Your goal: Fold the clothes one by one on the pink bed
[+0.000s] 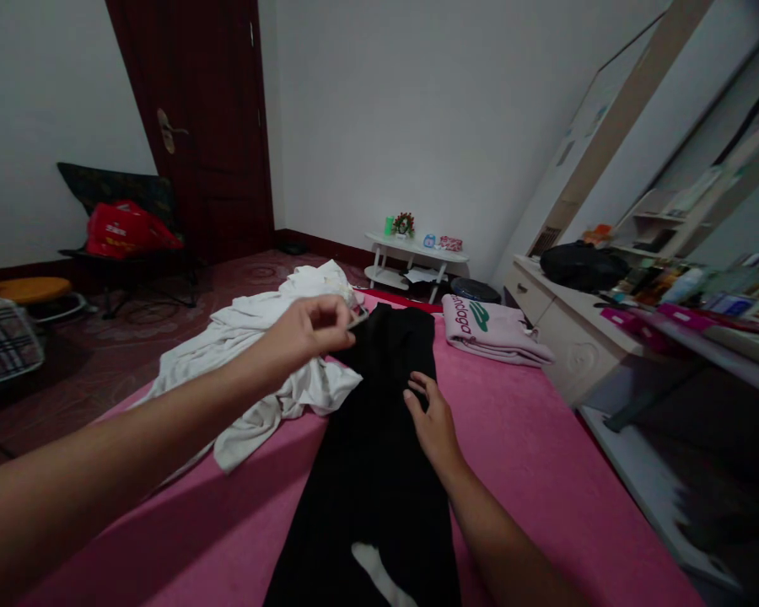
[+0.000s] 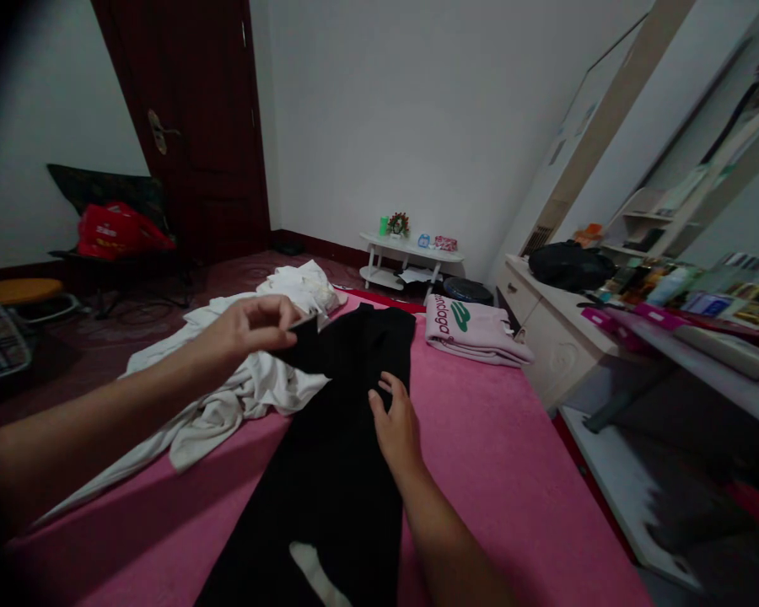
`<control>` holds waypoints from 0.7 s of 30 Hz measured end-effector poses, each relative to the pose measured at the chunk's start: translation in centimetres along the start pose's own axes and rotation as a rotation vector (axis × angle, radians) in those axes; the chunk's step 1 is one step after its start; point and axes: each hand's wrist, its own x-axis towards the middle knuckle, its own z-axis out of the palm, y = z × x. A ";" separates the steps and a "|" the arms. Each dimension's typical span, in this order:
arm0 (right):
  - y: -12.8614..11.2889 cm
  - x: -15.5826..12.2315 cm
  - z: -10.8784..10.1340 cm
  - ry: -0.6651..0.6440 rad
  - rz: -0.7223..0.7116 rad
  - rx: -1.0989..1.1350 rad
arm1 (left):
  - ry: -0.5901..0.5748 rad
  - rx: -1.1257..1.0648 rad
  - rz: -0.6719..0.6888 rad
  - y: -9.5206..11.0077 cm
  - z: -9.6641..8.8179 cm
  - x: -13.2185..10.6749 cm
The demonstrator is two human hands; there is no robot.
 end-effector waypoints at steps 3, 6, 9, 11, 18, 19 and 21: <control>0.5 0.3 -0.3 0.101 0.103 0.168 | -0.353 0.260 0.054 0.4 3.0 -3.6; 0.5 0.4 -0.6 0.153 0.125 0.188 | -0.637 0.378 0.025 0.0 5.3 -6.3; 0.3 0.3 -0.6 0.125 0.122 0.173 | -0.641 0.499 0.066 -2.0 5.6 -6.4; 0.1 0.2 -0.5 0.096 0.123 0.174 | -0.526 0.636 0.177 -4.1 4.9 -5.1; -0.2 0.1 -0.6 0.014 0.055 0.090 | -0.604 0.789 0.264 -10.0 3.5 -2.5; -0.2 0.1 -0.6 -0.003 0.037 0.062 | -0.626 0.795 0.251 -10.0 3.6 -2.6; 0.0 0.2 -0.7 -0.011 0.017 0.030 | -0.692 0.784 0.238 -9.3 3.7 -3.0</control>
